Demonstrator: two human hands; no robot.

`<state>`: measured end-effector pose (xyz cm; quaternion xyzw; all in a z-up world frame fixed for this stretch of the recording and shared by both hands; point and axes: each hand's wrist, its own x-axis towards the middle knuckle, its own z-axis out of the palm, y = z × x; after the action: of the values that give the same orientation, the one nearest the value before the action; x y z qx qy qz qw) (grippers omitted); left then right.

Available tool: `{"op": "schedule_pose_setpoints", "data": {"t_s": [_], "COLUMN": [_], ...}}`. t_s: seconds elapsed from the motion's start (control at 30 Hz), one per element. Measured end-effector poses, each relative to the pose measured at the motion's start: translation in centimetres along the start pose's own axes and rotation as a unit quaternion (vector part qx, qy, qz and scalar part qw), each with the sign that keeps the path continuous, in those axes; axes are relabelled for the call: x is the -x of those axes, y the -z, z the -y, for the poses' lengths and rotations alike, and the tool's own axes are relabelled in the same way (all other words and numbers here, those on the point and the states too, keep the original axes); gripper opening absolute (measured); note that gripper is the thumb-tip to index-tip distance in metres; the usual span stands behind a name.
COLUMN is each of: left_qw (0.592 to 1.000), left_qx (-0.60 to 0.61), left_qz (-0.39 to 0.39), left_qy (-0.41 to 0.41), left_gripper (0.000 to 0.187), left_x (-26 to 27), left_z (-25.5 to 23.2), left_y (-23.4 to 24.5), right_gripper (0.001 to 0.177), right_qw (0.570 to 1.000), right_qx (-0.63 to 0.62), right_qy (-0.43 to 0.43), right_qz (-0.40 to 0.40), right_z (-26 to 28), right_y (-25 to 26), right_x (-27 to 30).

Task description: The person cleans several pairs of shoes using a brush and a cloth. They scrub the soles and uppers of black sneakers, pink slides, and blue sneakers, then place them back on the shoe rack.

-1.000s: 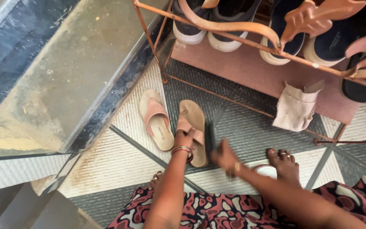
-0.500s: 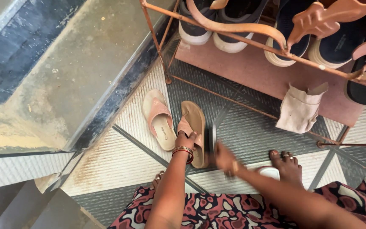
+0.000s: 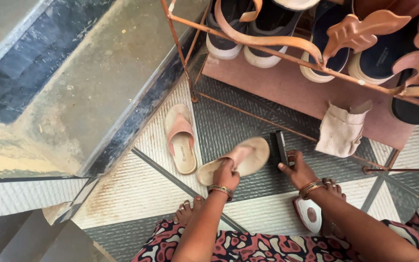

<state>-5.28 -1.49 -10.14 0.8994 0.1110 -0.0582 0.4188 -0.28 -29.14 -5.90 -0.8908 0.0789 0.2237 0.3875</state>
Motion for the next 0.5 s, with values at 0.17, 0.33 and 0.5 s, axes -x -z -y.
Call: {"op": "schedule_pose_setpoints", "data": {"t_s": [0.17, 0.33, 0.5], "left_qw": [0.953, 0.839, 0.828], "left_qx": [-0.210, -0.405, -0.427], "left_qz": [0.188, 0.311, 0.311], "left_qy": [-0.107, -0.190, -0.187], "left_gripper": [0.038, 0.033, 0.048], "left_x": [1.8, 3.0, 3.0], "left_z": [-1.7, -2.7, -2.7], "left_y": [1.5, 0.7, -0.2], "right_gripper": [0.058, 0.060, 0.054], "right_qw": [0.999, 0.960, 0.939], "right_qx": [0.013, 0.115, 0.220], "right_qy": [0.025, 0.068, 0.208], "right_qz": [0.030, 0.244, 0.163], "right_z": [3.4, 10.2, 16.5], "right_y": [2.2, 0.7, -7.0], "right_x": [-0.6, 0.1, 1.4]}}
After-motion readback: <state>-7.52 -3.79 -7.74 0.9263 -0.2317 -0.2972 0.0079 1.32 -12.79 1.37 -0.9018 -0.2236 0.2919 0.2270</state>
